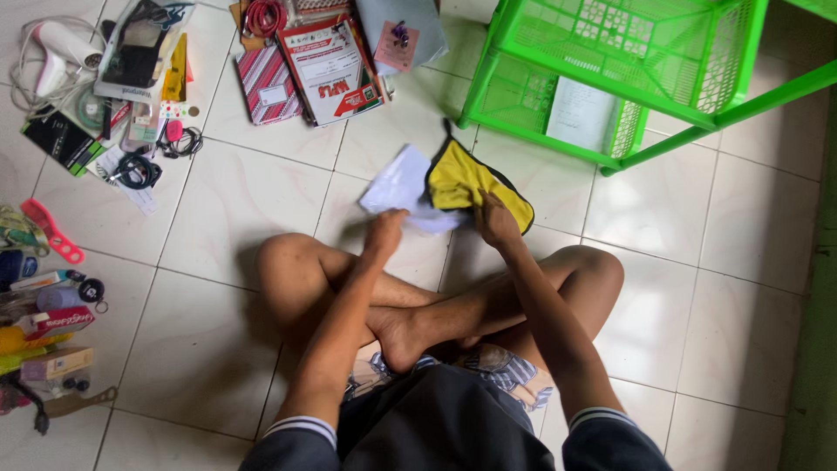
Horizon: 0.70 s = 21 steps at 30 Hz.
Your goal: The person assembles a green plastic storage rack by inserting cylindrical green legs into the corner sockets of the rack panels. They connect multiple panels together to form a multi-tiered structure, then place papers and a cloth into the bottom tier.
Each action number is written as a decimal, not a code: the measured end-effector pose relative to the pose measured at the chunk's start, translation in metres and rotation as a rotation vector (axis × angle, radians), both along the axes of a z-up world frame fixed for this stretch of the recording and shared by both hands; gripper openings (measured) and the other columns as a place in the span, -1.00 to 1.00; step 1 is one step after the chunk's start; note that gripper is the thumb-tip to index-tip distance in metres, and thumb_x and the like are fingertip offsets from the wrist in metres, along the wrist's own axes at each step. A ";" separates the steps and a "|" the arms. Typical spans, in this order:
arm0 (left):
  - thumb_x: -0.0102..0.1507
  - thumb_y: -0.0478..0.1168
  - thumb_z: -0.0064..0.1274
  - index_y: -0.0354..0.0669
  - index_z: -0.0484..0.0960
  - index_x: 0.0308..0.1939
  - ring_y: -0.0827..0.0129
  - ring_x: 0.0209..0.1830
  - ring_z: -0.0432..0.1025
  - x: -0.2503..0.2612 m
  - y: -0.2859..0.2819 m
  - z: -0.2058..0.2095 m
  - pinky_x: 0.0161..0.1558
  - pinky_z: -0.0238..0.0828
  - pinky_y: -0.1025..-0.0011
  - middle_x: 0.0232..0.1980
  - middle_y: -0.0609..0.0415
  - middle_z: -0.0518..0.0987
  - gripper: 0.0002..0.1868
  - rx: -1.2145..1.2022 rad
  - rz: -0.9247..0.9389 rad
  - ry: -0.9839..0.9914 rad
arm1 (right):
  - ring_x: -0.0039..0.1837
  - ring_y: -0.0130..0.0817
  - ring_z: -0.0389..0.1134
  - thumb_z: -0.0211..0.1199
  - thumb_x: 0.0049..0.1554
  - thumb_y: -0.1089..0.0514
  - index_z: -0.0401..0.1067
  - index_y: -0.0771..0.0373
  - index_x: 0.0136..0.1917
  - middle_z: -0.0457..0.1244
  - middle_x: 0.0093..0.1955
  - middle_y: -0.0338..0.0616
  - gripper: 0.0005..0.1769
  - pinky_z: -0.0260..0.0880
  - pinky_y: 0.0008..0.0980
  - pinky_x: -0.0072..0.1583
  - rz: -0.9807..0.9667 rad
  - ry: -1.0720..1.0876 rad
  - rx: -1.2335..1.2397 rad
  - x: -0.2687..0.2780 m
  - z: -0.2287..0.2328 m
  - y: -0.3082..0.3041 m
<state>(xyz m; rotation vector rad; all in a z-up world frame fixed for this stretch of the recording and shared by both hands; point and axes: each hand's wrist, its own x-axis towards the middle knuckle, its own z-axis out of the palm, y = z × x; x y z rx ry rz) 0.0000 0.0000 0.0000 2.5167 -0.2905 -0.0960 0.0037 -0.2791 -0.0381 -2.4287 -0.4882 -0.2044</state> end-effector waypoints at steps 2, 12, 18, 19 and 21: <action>0.08 -0.50 -0.17 -0.10 0.59 -0.15 -0.01 -0.25 0.45 0.005 0.015 0.028 -0.19 0.37 0.18 -0.25 -0.14 0.56 -0.64 -0.044 0.161 -0.065 | 0.34 0.01 0.09 0.02 0.20 -0.06 0.19 0.37 0.27 0.16 0.27 0.14 -0.48 0.04 -0.12 0.33 -0.226 0.254 -0.054 0.002 0.007 -0.002; 0.29 -0.39 -0.26 -0.38 0.35 -0.10 0.05 -0.24 0.43 0.063 0.041 0.098 -0.22 0.29 0.32 -0.26 -0.23 0.50 -0.85 -0.497 0.442 -0.104 | 0.21 -0.19 0.20 0.01 0.19 -0.06 -0.06 0.39 0.38 0.10 0.25 0.14 -0.33 0.20 -0.30 0.18 -0.057 0.471 0.708 0.026 0.121 0.081; 0.32 -0.30 -0.31 -0.31 0.36 0.01 0.42 -0.15 0.34 0.080 -0.008 0.051 -0.09 0.26 0.49 -0.12 -0.03 0.49 -0.76 -0.908 0.328 0.134 | -0.30 -0.55 0.15 0.05 0.30 0.03 0.33 0.44 0.13 0.21 -0.24 -0.14 -0.62 0.16 -0.50 -0.26 -0.225 0.743 0.730 0.020 0.107 0.053; 0.33 -0.28 -0.30 -0.31 0.37 0.01 0.44 -0.17 0.33 0.083 -0.020 0.042 -0.09 0.26 0.51 -0.14 -0.01 0.49 -0.76 -0.909 0.315 0.154 | -0.34 -0.54 0.16 0.05 0.25 0.04 0.29 0.41 0.11 0.21 -0.28 -0.17 -0.64 0.16 -0.49 -0.31 -0.261 0.749 0.779 0.019 0.107 0.042; 0.35 -0.22 -0.26 -0.29 0.39 0.02 0.47 -0.18 0.32 0.086 -0.044 0.032 -0.10 0.26 0.54 -0.15 0.02 0.50 -0.75 -0.890 0.292 0.215 | -0.43 -0.54 0.19 0.04 0.14 0.06 0.21 0.34 0.05 0.22 -0.38 -0.22 -0.68 0.17 -0.48 -0.40 -0.334 0.761 0.877 0.018 0.109 0.018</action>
